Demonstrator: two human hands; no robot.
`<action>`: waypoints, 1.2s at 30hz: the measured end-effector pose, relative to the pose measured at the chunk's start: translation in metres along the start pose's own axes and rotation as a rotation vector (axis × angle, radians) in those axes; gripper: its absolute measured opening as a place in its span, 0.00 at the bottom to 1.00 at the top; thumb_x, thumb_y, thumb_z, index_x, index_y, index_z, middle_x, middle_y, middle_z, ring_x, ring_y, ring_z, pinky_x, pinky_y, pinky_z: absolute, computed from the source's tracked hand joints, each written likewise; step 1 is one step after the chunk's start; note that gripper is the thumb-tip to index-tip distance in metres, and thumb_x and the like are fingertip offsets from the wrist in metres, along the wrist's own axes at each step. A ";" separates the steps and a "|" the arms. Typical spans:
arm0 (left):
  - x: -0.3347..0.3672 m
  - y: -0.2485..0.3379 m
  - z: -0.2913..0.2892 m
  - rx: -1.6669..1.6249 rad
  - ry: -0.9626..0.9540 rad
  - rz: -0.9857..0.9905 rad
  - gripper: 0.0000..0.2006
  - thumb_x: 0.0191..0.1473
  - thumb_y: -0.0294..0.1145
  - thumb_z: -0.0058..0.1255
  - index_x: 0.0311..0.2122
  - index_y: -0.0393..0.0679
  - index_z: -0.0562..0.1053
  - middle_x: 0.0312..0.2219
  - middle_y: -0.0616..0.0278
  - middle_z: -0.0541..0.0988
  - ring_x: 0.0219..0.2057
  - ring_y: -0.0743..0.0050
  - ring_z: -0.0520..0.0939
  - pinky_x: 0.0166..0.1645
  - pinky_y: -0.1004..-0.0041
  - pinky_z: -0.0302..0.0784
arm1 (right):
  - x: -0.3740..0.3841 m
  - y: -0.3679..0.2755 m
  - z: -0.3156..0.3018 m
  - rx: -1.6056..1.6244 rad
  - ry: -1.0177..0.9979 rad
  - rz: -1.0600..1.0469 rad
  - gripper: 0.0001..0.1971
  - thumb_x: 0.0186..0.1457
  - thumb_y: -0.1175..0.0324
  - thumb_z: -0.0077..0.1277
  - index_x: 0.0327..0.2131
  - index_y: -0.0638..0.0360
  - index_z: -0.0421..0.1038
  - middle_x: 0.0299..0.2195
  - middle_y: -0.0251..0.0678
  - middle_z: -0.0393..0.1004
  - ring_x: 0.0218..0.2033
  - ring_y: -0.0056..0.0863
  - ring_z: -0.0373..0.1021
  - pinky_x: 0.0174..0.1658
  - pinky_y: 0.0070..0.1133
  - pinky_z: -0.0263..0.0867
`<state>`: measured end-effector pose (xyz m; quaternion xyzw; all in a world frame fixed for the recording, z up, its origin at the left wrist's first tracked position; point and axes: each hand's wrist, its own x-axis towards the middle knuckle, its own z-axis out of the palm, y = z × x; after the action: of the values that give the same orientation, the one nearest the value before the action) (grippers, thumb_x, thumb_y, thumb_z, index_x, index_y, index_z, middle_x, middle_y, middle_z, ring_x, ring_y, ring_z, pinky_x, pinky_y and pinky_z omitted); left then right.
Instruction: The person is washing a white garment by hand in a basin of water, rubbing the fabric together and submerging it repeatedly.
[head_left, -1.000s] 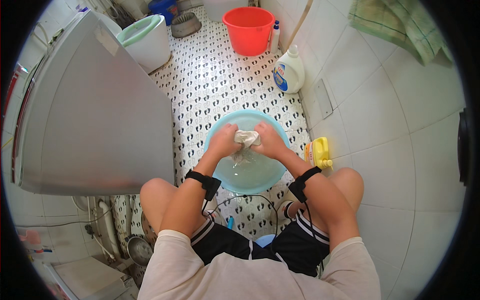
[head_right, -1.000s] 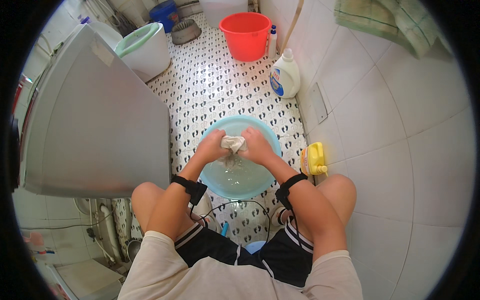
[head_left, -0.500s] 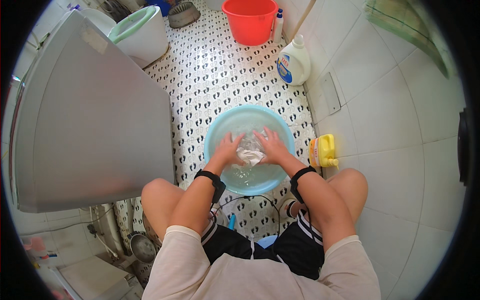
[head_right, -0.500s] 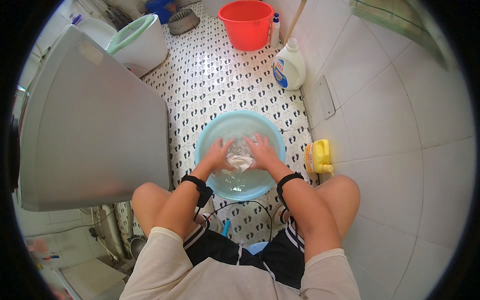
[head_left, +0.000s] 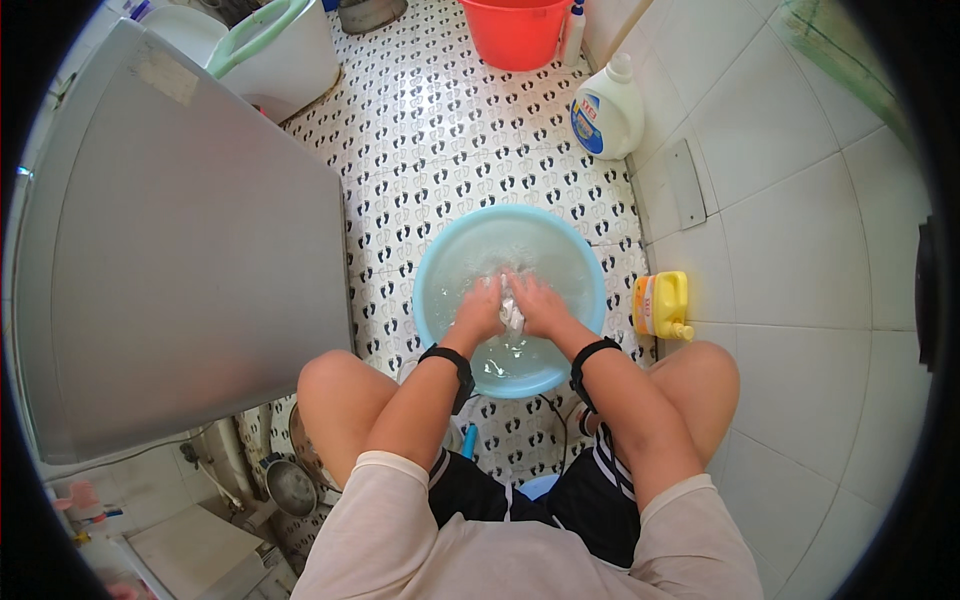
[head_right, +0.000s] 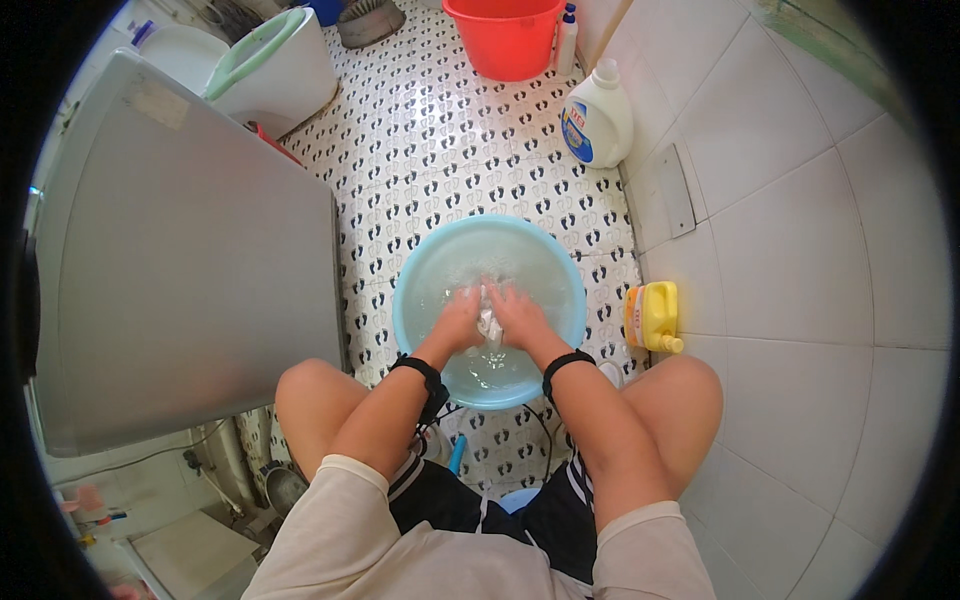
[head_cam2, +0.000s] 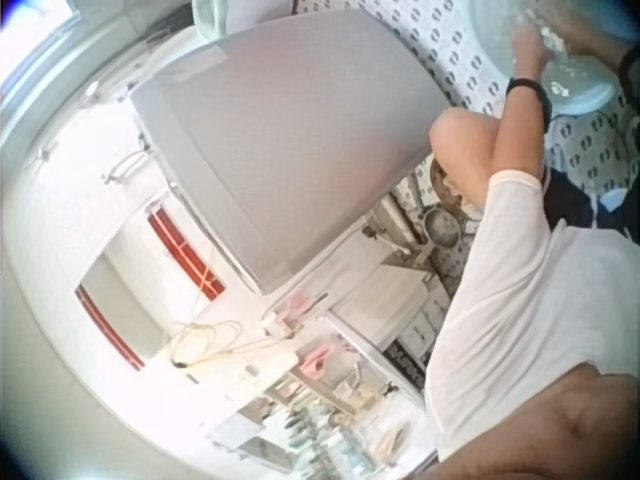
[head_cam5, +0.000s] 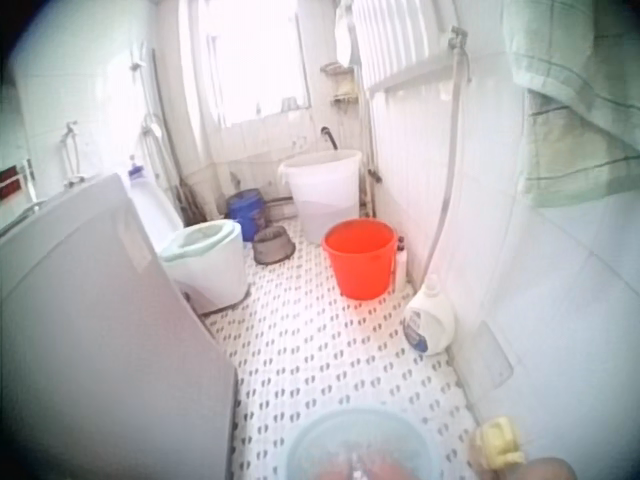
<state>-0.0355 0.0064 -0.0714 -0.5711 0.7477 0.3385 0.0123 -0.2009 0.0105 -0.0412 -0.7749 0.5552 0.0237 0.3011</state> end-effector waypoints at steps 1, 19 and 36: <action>-0.001 0.008 -0.002 -0.058 0.032 -0.034 0.45 0.30 0.28 0.64 0.59 0.49 0.58 0.52 0.40 0.64 0.48 0.35 0.72 0.50 0.53 0.71 | 0.000 0.002 0.004 0.003 -0.005 0.007 0.50 0.39 0.68 0.61 0.65 0.42 0.42 0.55 0.55 0.58 0.48 0.60 0.64 0.48 0.42 0.66; 0.003 -0.008 0.021 0.100 0.028 -0.005 0.08 0.48 0.29 0.46 0.32 0.41 0.76 0.34 0.50 0.79 0.39 0.51 0.80 0.43 0.59 0.77 | 0.017 -0.009 0.026 -0.057 -0.035 0.126 0.07 0.46 0.69 0.50 0.29 0.55 0.77 0.31 0.44 0.77 0.35 0.43 0.75 0.39 0.36 0.71; -0.020 -0.003 -0.061 0.135 -0.184 -0.015 0.40 0.26 0.59 0.68 0.45 0.42 0.72 0.43 0.46 0.75 0.43 0.49 0.78 0.45 0.60 0.74 | -0.017 -0.006 -0.030 -0.006 -0.018 0.038 0.51 0.20 0.59 0.73 0.52 0.54 0.55 0.47 0.54 0.60 0.44 0.54 0.67 0.44 0.38 0.69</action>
<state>-0.0037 -0.0088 -0.0180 -0.5409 0.7603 0.3383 0.1220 -0.2114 0.0108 -0.0078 -0.7649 0.5671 0.0382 0.3032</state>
